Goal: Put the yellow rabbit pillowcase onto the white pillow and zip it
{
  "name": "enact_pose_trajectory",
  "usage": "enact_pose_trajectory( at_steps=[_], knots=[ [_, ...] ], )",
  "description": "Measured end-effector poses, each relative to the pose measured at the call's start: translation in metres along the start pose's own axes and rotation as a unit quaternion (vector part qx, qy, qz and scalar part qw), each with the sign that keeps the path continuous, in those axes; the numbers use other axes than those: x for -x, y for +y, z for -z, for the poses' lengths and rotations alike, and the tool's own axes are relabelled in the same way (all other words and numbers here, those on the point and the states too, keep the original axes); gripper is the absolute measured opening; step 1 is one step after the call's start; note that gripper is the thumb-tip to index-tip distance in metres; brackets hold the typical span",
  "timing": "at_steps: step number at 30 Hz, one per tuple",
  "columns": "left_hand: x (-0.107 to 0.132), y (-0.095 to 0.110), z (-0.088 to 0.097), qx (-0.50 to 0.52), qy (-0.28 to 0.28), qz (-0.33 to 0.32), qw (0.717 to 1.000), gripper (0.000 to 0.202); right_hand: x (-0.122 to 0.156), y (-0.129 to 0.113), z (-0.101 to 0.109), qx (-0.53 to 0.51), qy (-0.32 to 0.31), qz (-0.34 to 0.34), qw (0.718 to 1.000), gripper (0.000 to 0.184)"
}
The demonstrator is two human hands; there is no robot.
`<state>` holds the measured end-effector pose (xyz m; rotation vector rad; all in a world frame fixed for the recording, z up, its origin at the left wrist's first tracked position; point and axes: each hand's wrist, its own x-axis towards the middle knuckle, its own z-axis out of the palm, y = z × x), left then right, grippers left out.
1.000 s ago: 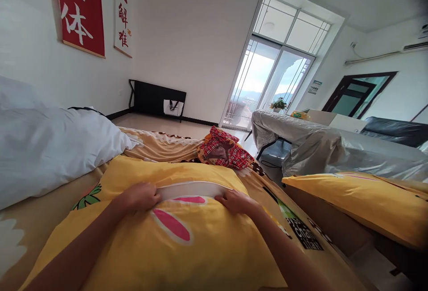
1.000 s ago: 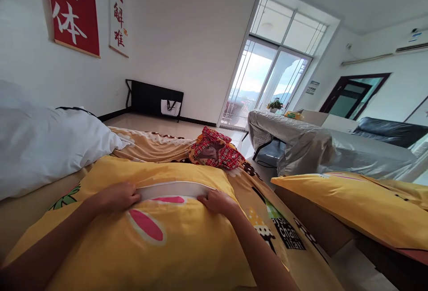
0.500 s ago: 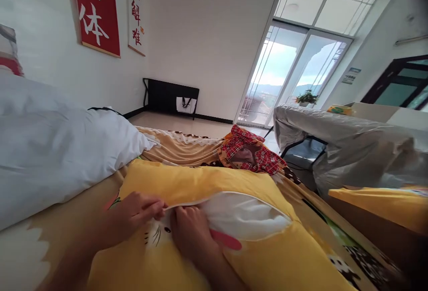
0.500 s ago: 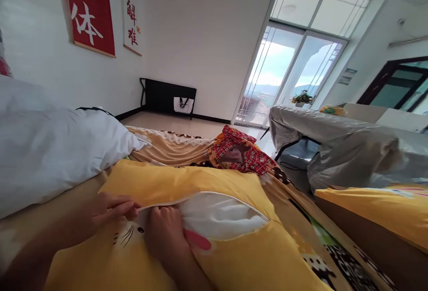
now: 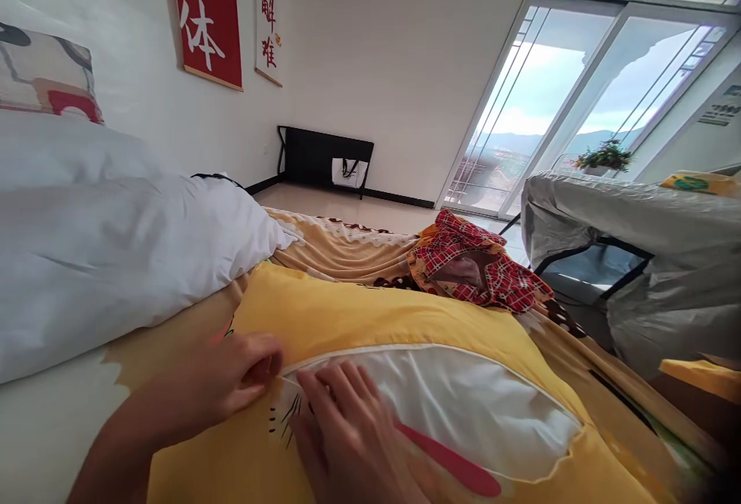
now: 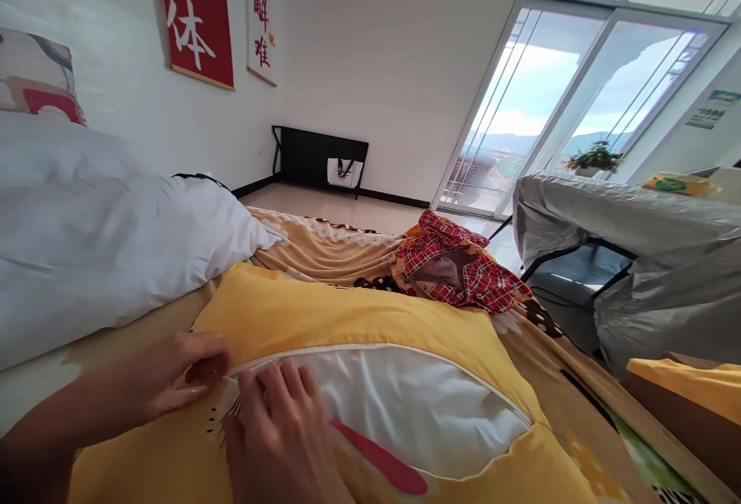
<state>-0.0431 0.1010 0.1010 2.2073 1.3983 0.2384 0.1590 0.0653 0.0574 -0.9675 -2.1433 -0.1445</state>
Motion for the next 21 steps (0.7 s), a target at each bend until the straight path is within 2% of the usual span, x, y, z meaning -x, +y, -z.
enact_pose_trajectory(
  at_steps=[2,3,8,13,17,21],
  knots=[
    [-0.001,0.001,0.0,0.006,-0.001,-0.006,1.0,0.008,0.002,-0.004,-0.004,0.008,-0.006,0.012,1.0,0.033],
    [-0.001,0.0,0.0,0.007,0.002,-0.01,1.0,0.009,0.003,-0.005,-0.007,0.017,-0.009,0.011,1.0,0.032],
    [0.001,-0.002,0.003,0.001,-0.005,-0.036,0.999,0.015,0.005,-0.002,-0.018,0.021,-0.008,0.022,0.999,0.014],
    [0.002,-0.005,0.006,0.0,-0.01,-0.006,1.0,0.008,0.007,0.0,-0.023,0.018,-0.022,0.089,0.996,0.008],
    [0.0,-0.005,0.004,-0.002,-0.024,-0.002,1.0,0.019,0.01,0.0,-0.028,0.01,-0.031,0.094,0.995,0.006],
    [-0.001,-0.002,0.001,0.013,-0.038,-0.01,0.999,0.016,0.009,0.001,-0.026,-0.03,-0.043,0.094,0.994,0.006]
  ],
)
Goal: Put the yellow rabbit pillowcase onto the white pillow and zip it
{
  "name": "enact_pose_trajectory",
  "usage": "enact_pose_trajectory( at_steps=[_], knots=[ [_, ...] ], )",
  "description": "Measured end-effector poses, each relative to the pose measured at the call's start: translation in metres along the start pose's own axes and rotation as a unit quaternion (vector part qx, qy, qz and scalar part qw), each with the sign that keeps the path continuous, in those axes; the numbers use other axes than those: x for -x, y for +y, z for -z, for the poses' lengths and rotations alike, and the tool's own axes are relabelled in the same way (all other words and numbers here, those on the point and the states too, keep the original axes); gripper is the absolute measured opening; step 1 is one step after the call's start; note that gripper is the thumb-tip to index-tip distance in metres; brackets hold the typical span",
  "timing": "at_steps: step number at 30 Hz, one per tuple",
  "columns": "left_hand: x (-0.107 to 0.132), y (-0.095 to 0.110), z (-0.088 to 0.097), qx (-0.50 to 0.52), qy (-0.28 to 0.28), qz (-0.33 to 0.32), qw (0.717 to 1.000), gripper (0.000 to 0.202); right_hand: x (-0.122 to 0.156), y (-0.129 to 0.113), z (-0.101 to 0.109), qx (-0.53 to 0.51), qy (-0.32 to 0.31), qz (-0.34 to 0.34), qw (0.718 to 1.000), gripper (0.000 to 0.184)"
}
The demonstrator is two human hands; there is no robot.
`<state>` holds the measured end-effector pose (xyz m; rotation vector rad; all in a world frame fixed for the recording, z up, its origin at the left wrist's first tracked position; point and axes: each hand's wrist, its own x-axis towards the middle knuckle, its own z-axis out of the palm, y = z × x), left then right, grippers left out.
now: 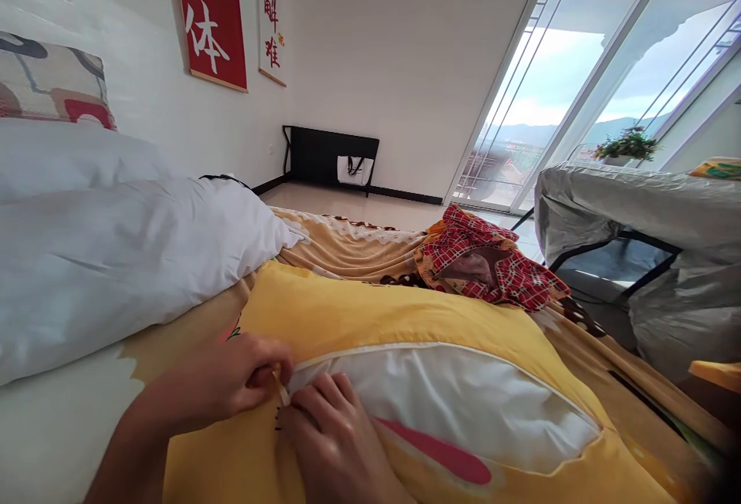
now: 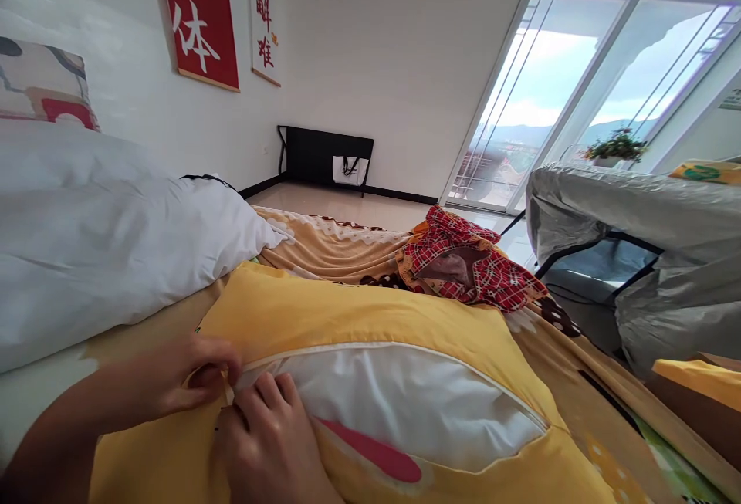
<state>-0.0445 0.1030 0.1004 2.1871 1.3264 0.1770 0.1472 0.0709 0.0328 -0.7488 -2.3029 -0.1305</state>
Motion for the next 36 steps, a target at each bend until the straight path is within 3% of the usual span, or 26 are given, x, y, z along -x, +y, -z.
enact_pose_trajectory(
  at_steps=[6,9,12,16,19,27,33,36],
  knots=[
    [-0.002,0.01,0.0,-0.005,0.0,-0.008,1.0,0.01,-0.003,-0.004,0.006,-0.066,0.032,-0.019,0.997,0.013],
    [-0.004,0.013,-0.001,0.002,0.002,-0.009,1.0,0.007,-0.001,-0.007,0.007,-0.091,0.03,-0.061,0.994,0.017],
    [-0.004,0.012,-0.001,0.009,0.016,-0.019,1.0,0.007,0.001,-0.009,0.011,-0.124,0.019,-0.159,0.979,0.02],
    [-0.002,0.008,0.001,0.006,0.046,-0.046,0.998,0.011,-0.005,-0.005,0.019,-0.157,-0.007,-0.324,0.933,0.019],
    [0.0,0.006,0.003,-0.005,0.06,-0.063,0.996,0.013,-0.018,-0.002,0.026,-0.178,-0.048,-0.386,0.904,0.021],
    [0.005,-0.001,0.009,-0.005,0.058,-0.097,0.994,0.017,-0.07,0.003,0.04,-0.192,-0.269,-0.308,0.892,0.016],
    [0.01,-0.003,0.012,0.015,0.069,-0.111,0.991,0.014,-0.086,0.012,0.045,-0.231,-0.368,-0.318,0.843,0.012],
    [0.012,-0.004,0.013,0.023,0.066,-0.117,0.991,0.014,-0.086,0.016,0.045,-0.29,-0.394,-0.349,0.799,0.014]
  ],
)
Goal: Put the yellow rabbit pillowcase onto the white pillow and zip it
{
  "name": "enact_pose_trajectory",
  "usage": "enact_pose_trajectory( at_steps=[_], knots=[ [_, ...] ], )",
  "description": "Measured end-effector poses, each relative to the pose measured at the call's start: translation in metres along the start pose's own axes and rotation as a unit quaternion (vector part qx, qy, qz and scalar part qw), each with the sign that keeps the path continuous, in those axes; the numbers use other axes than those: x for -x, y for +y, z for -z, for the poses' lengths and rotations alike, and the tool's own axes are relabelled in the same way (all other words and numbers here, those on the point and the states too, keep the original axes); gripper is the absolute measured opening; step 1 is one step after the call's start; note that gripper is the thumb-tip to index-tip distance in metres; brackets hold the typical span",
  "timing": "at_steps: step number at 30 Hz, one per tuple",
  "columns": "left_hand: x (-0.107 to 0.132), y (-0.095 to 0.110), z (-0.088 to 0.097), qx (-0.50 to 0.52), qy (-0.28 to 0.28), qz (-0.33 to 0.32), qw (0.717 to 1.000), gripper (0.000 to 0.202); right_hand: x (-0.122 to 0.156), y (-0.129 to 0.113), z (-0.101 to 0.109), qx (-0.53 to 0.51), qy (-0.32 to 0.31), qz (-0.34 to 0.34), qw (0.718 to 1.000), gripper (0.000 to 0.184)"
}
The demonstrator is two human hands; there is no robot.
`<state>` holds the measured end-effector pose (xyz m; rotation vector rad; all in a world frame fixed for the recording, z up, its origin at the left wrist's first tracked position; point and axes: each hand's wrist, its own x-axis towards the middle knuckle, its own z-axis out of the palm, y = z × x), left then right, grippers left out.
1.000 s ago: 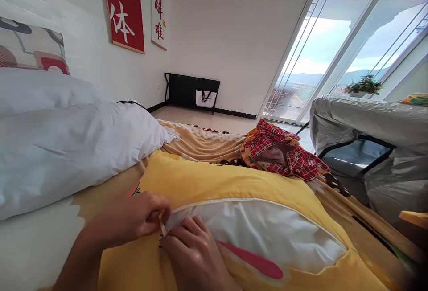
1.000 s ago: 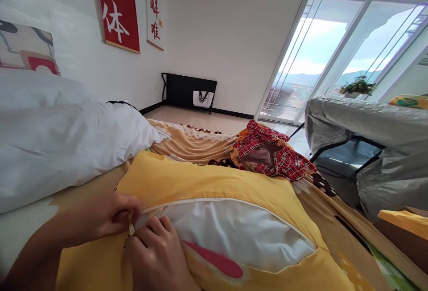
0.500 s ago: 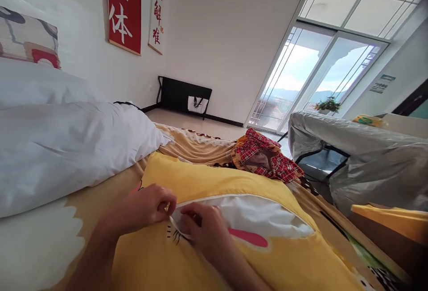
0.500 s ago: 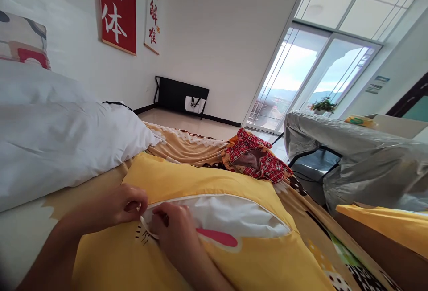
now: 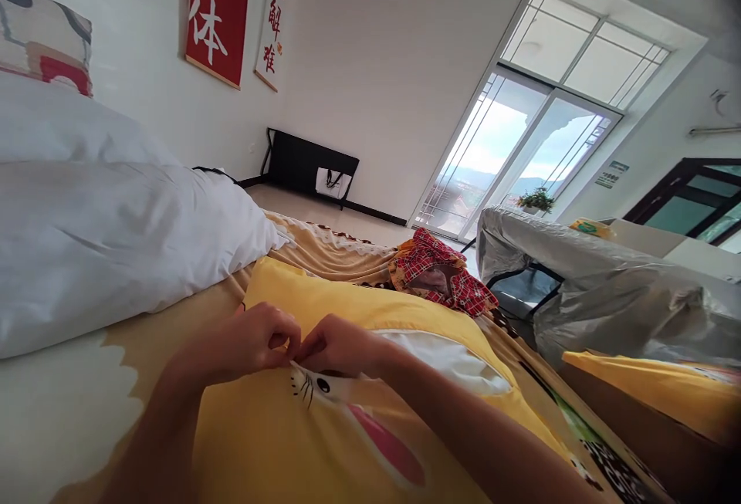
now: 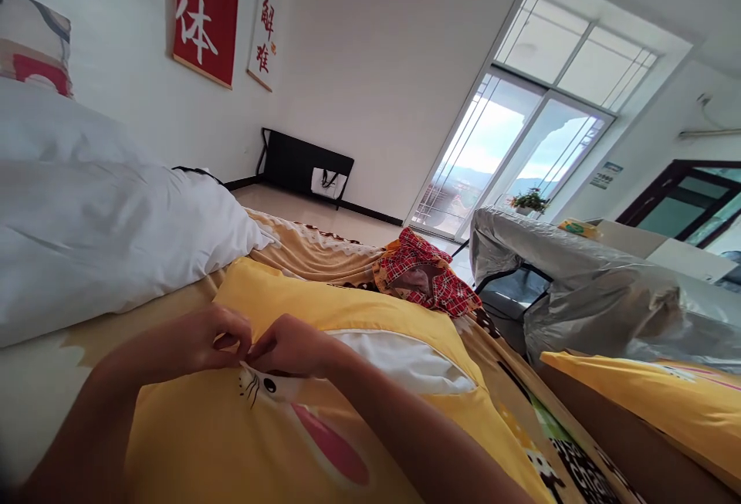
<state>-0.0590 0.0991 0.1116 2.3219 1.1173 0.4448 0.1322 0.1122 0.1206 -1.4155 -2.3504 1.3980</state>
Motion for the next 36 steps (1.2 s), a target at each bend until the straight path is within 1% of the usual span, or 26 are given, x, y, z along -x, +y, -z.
enact_pose_trajectory(
  at_steps=[1,3,6,9,12,14,15,17,19,22,23,25,29,31,33,36],
  knots=[
    [0.001,0.0,0.001,0.001,-0.002,-0.003,1.0,0.015,0.0,0.001,0.0,-0.019,-0.015,-0.006,1.0,0.015],
    [0.002,0.0,0.002,0.002,-0.006,-0.008,1.0,0.016,0.0,0.002,0.0,-0.044,-0.026,-0.012,0.999,0.019],
    [0.003,0.0,0.002,-0.002,-0.004,-0.011,1.0,0.015,-0.001,0.003,-0.002,-0.049,-0.008,-0.013,0.999,0.026],
    [0.003,-0.001,0.002,-0.005,-0.005,-0.011,1.0,0.015,-0.001,0.0,-0.004,0.006,0.023,-0.009,1.0,0.025],
    [0.001,-0.004,-0.001,-0.007,-0.008,-0.017,1.0,0.016,0.002,-0.009,-0.006,0.116,0.049,0.02,0.992,0.014],
    [-0.001,-0.007,-0.003,-0.007,-0.01,-0.019,1.0,0.017,0.005,-0.015,-0.01,0.209,0.08,0.033,0.974,0.009],
    [-0.002,-0.009,-0.004,-0.005,-0.012,-0.018,1.0,0.017,0.007,-0.018,-0.013,0.258,0.103,0.033,0.96,0.01],
    [-0.002,-0.012,-0.005,0.005,-0.018,-0.016,1.0,0.017,0.01,-0.019,-0.02,0.349,0.152,0.024,0.924,0.019],
    [-0.003,-0.015,-0.006,0.019,-0.02,-0.015,1.0,0.017,0.011,-0.017,-0.027,0.416,0.187,0.021,0.89,0.027],
    [-0.003,-0.018,-0.006,0.033,-0.014,-0.017,0.999,0.017,0.012,-0.012,-0.033,0.48,0.204,0.047,0.852,0.033],
    [-0.003,-0.019,-0.007,0.035,-0.012,-0.018,0.999,0.016,0.012,-0.011,-0.034,0.494,0.205,0.06,0.843,0.032],
    [-0.005,-0.02,-0.007,0.039,-0.005,-0.021,0.999,0.015,0.012,-0.01,-0.034,0.506,0.202,0.08,0.834,0.03],
    [-0.007,-0.02,-0.007,0.053,-0.007,-0.026,0.998,0.013,0.012,-0.012,-0.034,0.506,0.194,0.089,0.836,0.026],
    [-0.006,-0.019,-0.007,0.056,-0.011,-0.027,0.998,0.011,0.011,-0.012,-0.033,0.493,0.197,0.082,0.843,0.026],
    [-0.006,-0.018,-0.007,0.059,-0.014,-0.028,0.998,0.011,0.009,-0.012,-0.031,0.458,0.197,0.064,0.865,0.026],
    [-0.004,-0.017,-0.006,0.066,-0.017,-0.028,0.997,0.013,0.004,-0.01,-0.025,0.379,0.164,0.041,0.91,0.023]
  ],
)
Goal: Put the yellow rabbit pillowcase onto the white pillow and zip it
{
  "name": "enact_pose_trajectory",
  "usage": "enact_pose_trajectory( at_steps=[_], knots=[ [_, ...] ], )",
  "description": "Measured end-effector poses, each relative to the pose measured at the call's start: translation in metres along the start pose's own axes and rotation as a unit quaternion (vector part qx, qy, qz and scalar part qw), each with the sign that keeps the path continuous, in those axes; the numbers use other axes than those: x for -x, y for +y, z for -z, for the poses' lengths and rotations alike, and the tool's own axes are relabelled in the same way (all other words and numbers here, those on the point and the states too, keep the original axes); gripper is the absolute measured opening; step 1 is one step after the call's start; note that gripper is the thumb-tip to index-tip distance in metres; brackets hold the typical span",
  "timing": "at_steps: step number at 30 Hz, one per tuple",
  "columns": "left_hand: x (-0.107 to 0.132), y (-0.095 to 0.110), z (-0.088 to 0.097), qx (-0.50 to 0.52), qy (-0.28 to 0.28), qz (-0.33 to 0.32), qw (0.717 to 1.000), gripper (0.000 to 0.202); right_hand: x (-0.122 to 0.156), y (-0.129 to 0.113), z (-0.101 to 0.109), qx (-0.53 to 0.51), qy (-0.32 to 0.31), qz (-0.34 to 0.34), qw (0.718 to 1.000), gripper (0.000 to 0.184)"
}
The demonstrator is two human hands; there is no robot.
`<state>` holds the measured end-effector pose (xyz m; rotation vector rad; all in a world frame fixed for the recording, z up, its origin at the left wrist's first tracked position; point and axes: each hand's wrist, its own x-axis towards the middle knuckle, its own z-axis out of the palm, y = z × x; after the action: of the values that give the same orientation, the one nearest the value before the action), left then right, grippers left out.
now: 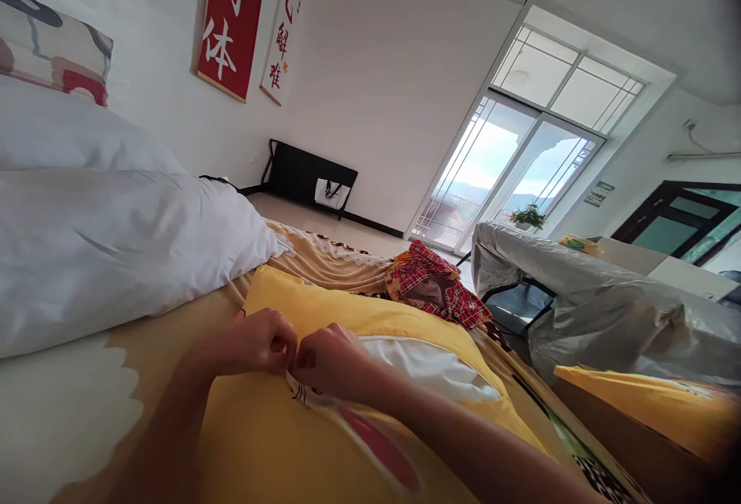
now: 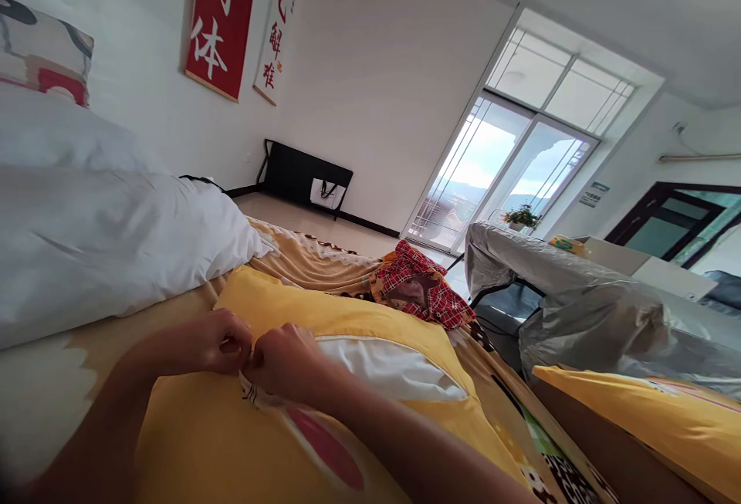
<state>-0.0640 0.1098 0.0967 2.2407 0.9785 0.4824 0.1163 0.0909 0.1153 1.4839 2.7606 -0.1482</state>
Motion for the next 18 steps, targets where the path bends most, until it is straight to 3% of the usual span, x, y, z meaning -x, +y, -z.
enact_pose_trajectory(
  at_steps=[8,15,18],
  knots=[
    [-0.002,-0.001,-0.001,0.026,-0.011,-0.002,1.0,0.014,-0.006,0.004,0.0,-0.102,-0.017,-0.032,0.994,0.019],
    [-0.003,-0.004,-0.002,0.025,-0.016,-0.008,1.0,0.015,-0.004,-0.01,-0.007,0.016,-0.003,-0.062,0.998,0.024],
    [-0.002,-0.003,-0.001,0.008,-0.006,0.001,1.0,0.013,-0.001,-0.009,-0.007,0.013,0.007,-0.049,0.999,0.025]
  ],
)
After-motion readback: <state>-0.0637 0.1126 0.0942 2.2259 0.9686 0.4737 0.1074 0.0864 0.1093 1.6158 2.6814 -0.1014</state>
